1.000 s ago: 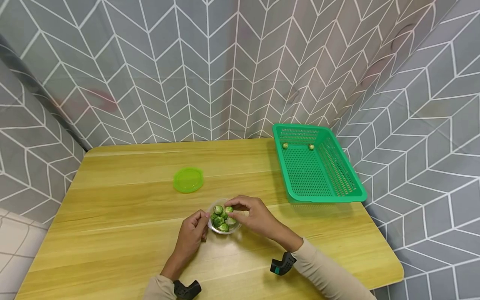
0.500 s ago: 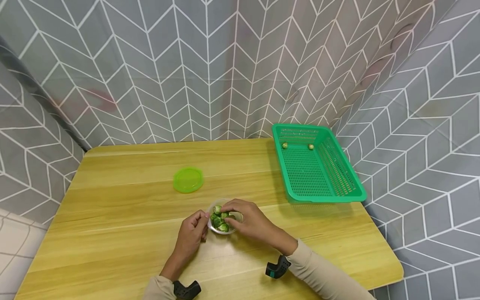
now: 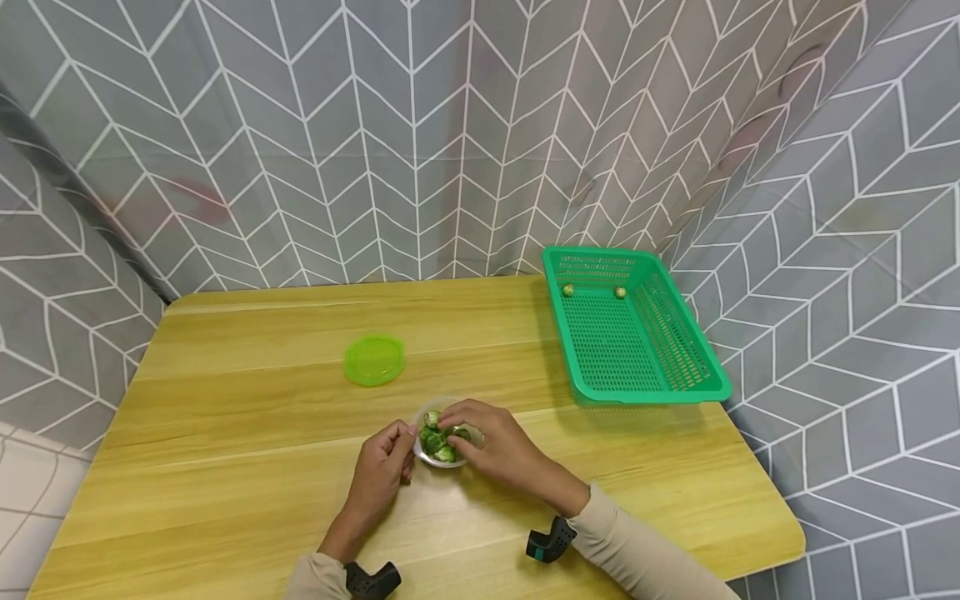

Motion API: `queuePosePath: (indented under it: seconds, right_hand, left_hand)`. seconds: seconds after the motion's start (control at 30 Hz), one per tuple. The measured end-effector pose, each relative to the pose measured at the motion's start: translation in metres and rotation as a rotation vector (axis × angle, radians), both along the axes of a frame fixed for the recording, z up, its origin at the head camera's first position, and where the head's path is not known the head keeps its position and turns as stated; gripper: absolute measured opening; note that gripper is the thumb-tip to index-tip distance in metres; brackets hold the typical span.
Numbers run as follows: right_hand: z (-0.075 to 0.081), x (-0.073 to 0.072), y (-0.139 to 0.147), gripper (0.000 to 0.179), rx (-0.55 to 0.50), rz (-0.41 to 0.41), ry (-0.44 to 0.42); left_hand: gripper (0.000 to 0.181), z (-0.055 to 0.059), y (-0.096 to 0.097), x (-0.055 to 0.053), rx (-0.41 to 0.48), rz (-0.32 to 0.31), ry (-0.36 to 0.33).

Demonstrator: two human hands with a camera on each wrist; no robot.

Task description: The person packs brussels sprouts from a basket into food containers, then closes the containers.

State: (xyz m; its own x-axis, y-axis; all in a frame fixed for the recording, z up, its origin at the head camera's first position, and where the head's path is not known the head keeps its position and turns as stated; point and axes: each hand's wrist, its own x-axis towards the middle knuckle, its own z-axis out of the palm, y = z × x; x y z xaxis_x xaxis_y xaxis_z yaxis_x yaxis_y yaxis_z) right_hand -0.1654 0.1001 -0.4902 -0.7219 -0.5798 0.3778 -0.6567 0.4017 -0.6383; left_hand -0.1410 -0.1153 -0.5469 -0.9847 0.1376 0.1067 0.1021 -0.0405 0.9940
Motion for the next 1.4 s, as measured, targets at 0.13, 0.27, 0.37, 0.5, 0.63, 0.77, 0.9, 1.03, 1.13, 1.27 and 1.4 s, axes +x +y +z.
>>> queuePosePath:
  seconds: [0.13, 0.27, 0.37, 0.5, 0.63, 0.77, 0.9, 1.03, 1.13, 1.27, 1.4]
  right_hand:
    - [-0.001, 0.000, 0.000, 0.026, -0.012, 0.008, 0.005]
    - [0.000, -0.002, 0.003, 0.026, -0.025, 0.011, -0.042]
    - [0.001, -0.005, 0.007, 0.026, -0.073, 0.020, -0.147]
    - [0.011, -0.007, 0.014, 0.024, -0.125, 0.009, -0.288]
    - [0.026, -0.015, 0.028, 0.024, -0.131, -0.057, -0.306]
    - [0.044, -0.035, 0.051, 0.021, -0.177, -0.152, -0.280]
    - [0.064, -0.063, 0.082, 0.024, -0.191, -0.260, -0.246]
    - [0.078, -0.095, 0.115, 0.027, -0.143, -0.377, -0.191]
    - [0.079, -0.123, 0.139, 0.025, -0.104, -0.450, -0.120]
    - [0.074, -0.156, 0.164, 0.025, -0.012, -0.512, -0.079]
    - [0.068, -0.180, 0.180, 0.029, 0.085, -0.547, -0.132]
  left_hand:
    - [0.037, 0.001, 0.000, 0.000, 0.007, 0.017, -0.012]
    - [0.038, 0.001, 0.001, 0.000, 0.012, 0.026, -0.018]
    - [0.037, 0.001, 0.002, 0.001, 0.012, 0.026, -0.017]
    - [0.036, 0.001, 0.002, 0.001, 0.017, 0.029, -0.019]
    - [0.034, 0.001, 0.001, 0.002, 0.015, 0.025, -0.010]
    - [0.033, 0.000, 0.000, 0.001, 0.002, 0.013, 0.008]
    - [0.034, 0.000, 0.000, 0.001, -0.002, 0.020, -0.004]
    - [0.035, 0.001, -0.001, 0.002, 0.000, 0.033, -0.026]
    - [0.035, 0.001, -0.002, 0.002, -0.013, 0.030, -0.019]
    - [0.035, 0.001, -0.001, 0.002, -0.017, 0.034, -0.017]
    - [0.035, 0.003, -0.001, 0.002, 0.002, 0.039, -0.028]
